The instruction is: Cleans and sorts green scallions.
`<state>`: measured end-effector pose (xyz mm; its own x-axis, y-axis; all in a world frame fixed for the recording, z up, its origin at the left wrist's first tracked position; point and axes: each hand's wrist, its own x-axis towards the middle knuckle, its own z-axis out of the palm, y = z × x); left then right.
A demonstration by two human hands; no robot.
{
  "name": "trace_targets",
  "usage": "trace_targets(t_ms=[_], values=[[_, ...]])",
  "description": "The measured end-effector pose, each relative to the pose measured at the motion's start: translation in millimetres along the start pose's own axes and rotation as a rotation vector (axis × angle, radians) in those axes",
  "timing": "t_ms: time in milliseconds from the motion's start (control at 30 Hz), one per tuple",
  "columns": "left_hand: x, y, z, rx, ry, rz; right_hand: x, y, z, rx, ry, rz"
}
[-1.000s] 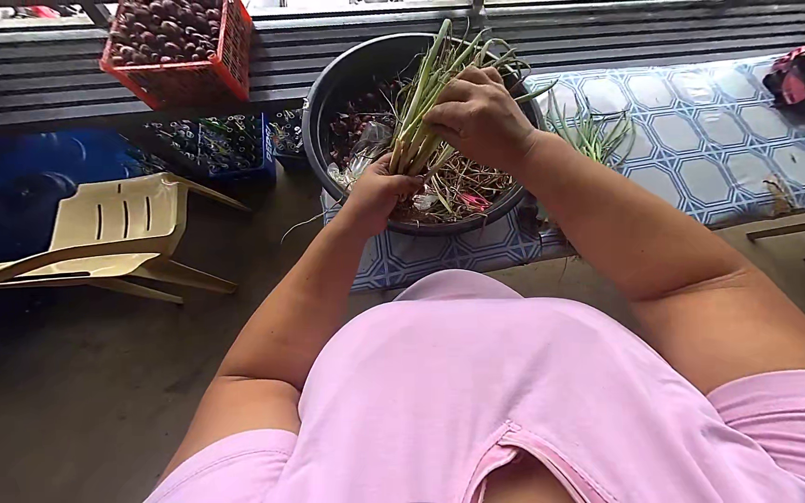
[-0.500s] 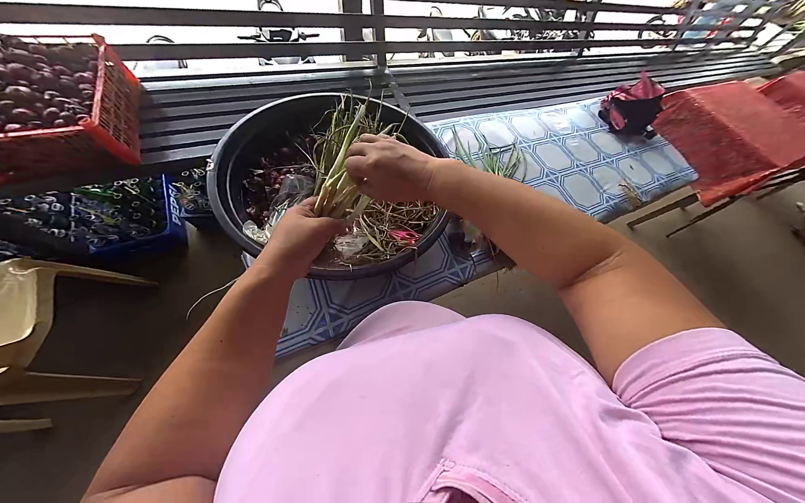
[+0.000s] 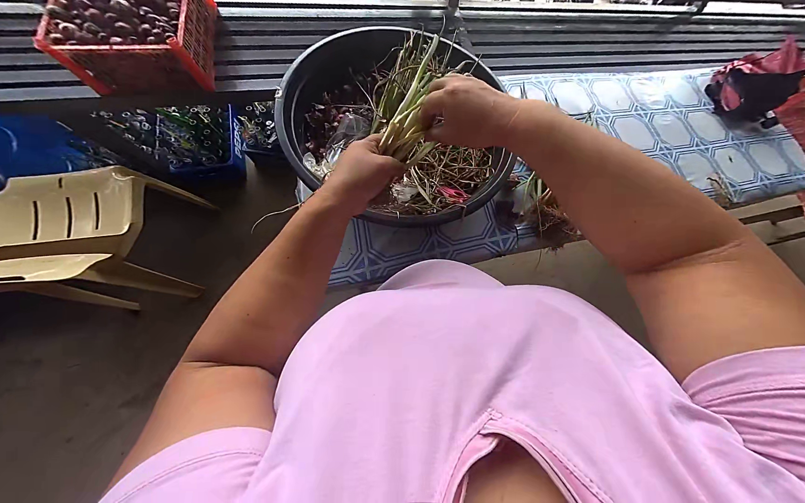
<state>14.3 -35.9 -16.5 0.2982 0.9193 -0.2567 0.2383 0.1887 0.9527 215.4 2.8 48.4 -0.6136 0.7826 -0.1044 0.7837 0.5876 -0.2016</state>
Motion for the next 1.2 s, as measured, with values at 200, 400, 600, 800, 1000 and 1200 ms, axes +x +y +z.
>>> trace_targets(t_ms=[200,400,600,800,1000,1200], values=[[1,-1,1,0.024,-0.004,-0.013,1,-1,-5,0.020,-0.030,0.028],[1,-1,11,0.049,-0.009,-0.023,6,-25,15,-0.010,0.175,0.235],[12,13,22,0.129,0.018,-0.068,14,-20,27,0.089,0.253,0.471],[2,0,5,0.012,0.023,-0.171,-17,45,-7,0.170,0.376,0.775],[0,-22,-19,-0.269,0.025,-0.114,-40,60,-5,0.289,0.501,0.784],[-3,-32,-22,-0.311,0.083,-0.066,-53,77,25,0.308,0.540,0.871]])
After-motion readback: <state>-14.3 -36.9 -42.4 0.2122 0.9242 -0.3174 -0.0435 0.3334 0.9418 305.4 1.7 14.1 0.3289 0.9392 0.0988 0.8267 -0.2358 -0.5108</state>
